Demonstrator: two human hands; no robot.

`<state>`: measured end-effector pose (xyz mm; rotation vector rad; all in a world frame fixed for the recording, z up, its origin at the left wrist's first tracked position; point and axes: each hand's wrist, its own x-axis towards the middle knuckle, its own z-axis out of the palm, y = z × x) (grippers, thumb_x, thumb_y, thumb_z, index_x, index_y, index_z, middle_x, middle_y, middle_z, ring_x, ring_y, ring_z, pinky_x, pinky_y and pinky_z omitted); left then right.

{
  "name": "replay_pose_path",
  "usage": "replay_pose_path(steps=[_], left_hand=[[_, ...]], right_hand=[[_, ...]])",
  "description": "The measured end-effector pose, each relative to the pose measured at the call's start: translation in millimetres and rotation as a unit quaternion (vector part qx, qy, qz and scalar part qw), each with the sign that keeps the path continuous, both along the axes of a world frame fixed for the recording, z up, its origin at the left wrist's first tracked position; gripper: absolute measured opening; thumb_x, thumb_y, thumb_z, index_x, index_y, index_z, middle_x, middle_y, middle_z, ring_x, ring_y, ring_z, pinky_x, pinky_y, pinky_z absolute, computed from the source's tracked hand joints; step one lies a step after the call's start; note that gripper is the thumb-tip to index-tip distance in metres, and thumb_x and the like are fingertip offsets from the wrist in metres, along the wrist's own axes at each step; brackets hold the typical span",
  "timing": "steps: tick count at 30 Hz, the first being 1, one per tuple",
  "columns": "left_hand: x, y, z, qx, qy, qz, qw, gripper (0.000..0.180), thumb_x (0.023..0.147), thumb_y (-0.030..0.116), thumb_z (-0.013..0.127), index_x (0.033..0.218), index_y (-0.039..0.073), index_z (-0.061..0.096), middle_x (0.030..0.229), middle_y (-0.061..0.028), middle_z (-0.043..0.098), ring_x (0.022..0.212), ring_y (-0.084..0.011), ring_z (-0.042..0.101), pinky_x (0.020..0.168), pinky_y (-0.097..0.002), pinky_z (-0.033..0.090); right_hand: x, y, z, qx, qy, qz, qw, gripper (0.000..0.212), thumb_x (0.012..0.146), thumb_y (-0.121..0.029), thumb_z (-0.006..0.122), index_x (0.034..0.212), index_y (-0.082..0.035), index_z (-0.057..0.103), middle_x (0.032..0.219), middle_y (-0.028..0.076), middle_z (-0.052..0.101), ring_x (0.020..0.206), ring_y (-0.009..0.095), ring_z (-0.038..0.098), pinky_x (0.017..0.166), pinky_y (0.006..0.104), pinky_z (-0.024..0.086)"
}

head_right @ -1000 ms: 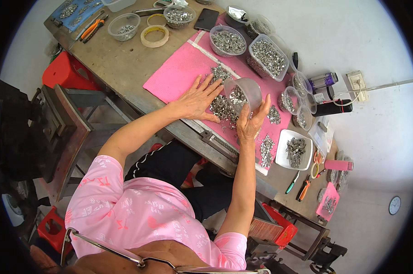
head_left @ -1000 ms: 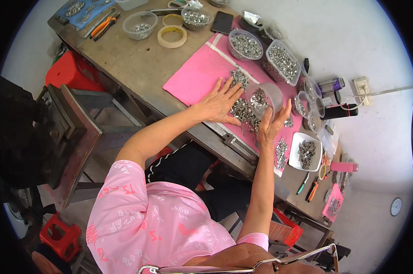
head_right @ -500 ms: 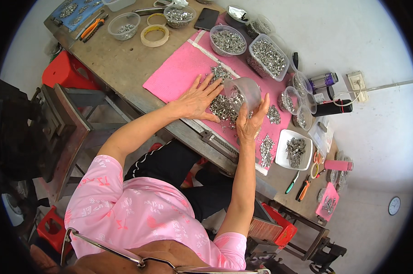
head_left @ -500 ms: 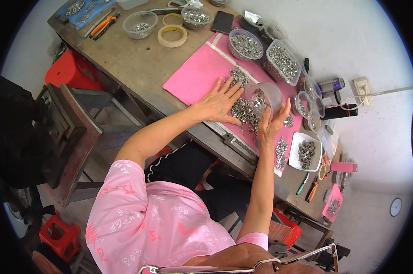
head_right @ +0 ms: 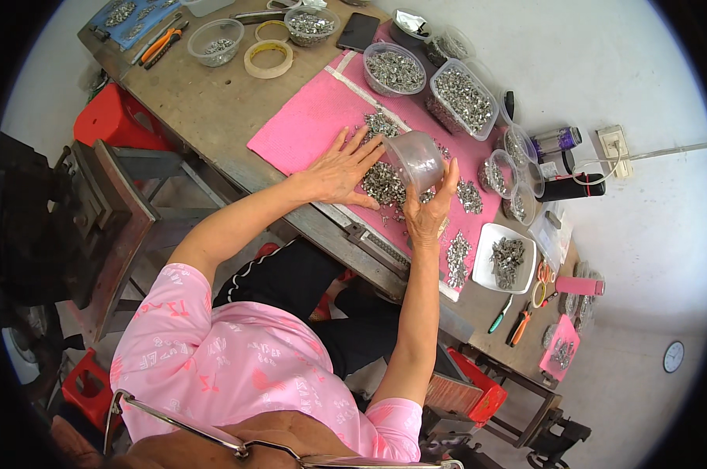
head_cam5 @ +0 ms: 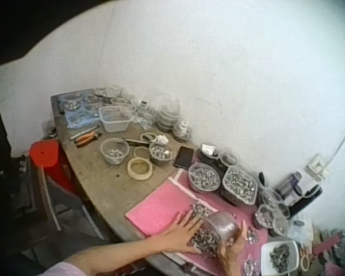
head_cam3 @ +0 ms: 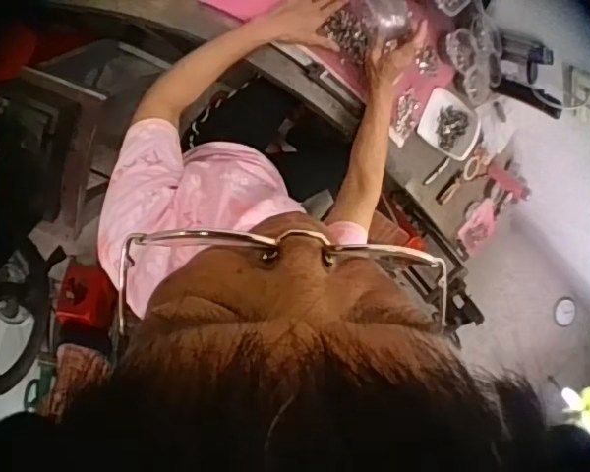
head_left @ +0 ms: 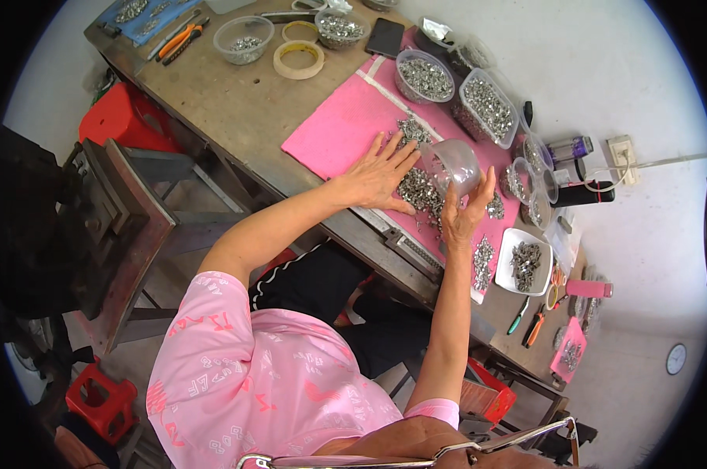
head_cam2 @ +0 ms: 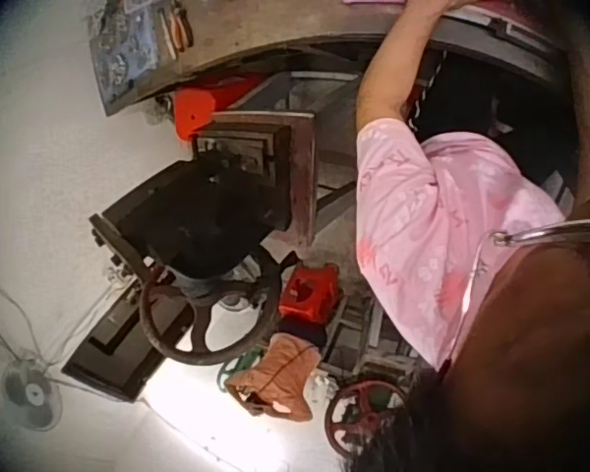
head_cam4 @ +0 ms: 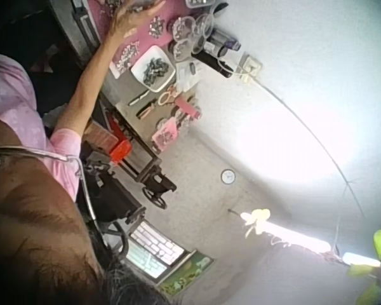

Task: The person places a metal fixture into a press machine, turns the wheel lever, and cleans the fixture with a brush. The person then gathers small metal pieces from the table and loads them into the fixture by hand.

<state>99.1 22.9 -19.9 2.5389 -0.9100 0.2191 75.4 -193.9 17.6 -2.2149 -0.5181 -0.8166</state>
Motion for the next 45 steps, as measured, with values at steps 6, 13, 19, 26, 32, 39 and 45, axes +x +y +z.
replay_pose_path(steps=[6, 13, 19, 26, 32, 39, 45], left_hand=[[0, 1, -1, -0.002, -0.003, -0.001, 1.0, 0.114, 0.082, 0.079, 0.055, 0.155, -0.004, 0.025, 0.163, -0.0245, 0.02, 0.151, -0.0467, 0.011, 0.12, -0.0637, 0.011], [0, 1, -1, 0.002, -0.004, 0.0, 1.0, 0.115, 0.082, 0.078, 0.055, 0.155, -0.005, 0.025, 0.164, -0.0242, 0.019, 0.151, -0.047, 0.012, 0.12, -0.064, 0.011], [2, 2, 4, -0.063, -0.026, -0.002, 0.998, 0.099, 0.085, 0.068, 0.06, 0.15, -0.003, 0.035, 0.159, -0.0234, 0.03, 0.147, -0.0435, 0.024, 0.118, -0.062, 0.017], [-2, -6, 20, -0.302, -0.158, -0.047, 0.939, 0.039, 0.085, 0.003, 0.066, 0.125, 0.003, 0.064, 0.124, -0.0128, 0.066, 0.1, -0.0286, 0.067, 0.086, -0.0429, 0.048], [-3, -27, 24, -0.201, -0.08, -0.028, 0.976, 0.054, 0.082, -0.003, 0.058, 0.136, 0.002, 0.056, 0.142, -0.0176, 0.055, 0.105, -0.0336, 0.067, 0.085, -0.044, 0.051], [3, -30, 27, -0.287, -0.016, -0.096, 0.953, 0.058, 0.081, -0.006, 0.055, 0.138, 0.004, 0.055, 0.146, -0.0161, 0.053, 0.107, -0.0371, 0.066, 0.082, -0.0474, 0.055], [-2, -36, 53, -0.16, 0.099, -0.031, 0.982, 0.058, 0.081, -0.006, 0.055, 0.138, 0.002, 0.054, 0.144, -0.0179, 0.054, 0.108, -0.0395, 0.065, 0.085, -0.0477, 0.057]], right_hand=[[-1, 1, 0, 0.001, -0.006, -0.005, 1.0, 0.082, 0.091, -0.002, 0.069, 0.156, -0.001, 0.019, 0.139, 0.022, 0.049, 0.124, 0.03, 0.056, 0.104, 0.0394, 0.048], [-2, 7, 6, 0.009, 0.0, -0.007, 1.0, 0.076, 0.091, -0.01, 0.072, 0.152, 0.001, 0.029, 0.143, 0.022, 0.048, 0.128, 0.034, 0.054, 0.106, 0.0433, 0.047], [3, -4, 8, 0.136, 0.118, -0.043, 0.983, 0.062, 0.1, -0.023, 0.065, 0.15, -0.002, 0.035, 0.142, 0.018, 0.047, 0.127, 0.03, 0.054, 0.106, 0.0389, 0.045], [1, -4, 9, 0.19, 0.152, -0.028, 0.969, 0.057, 0.102, -0.025, 0.062, 0.148, -0.001, 0.038, 0.139, 0.016, 0.049, 0.128, 0.026, 0.053, 0.105, 0.0383, 0.045], [1, -1, 4, 0.217, 0.158, -0.015, 0.963, 0.059, 0.102, -0.025, 0.061, 0.149, -0.001, 0.035, 0.138, 0.018, 0.052, 0.125, 0.026, 0.055, 0.107, 0.0381, 0.044], [1, -1, 9, 0.219, 0.158, -0.011, 0.963, 0.056, 0.104, -0.026, 0.058, 0.149, -0.001, 0.035, 0.133, 0.018, 0.057, 0.118, 0.024, 0.059, 0.1, 0.0362, 0.048], [0, 0, 11, 0.236, 0.184, 0.017, 0.954, 0.062, 0.103, -0.032, 0.06, 0.148, 0.001, 0.035, 0.139, 0.021, 0.051, 0.13, 0.029, 0.052, 0.108, 0.0396, 0.042]])
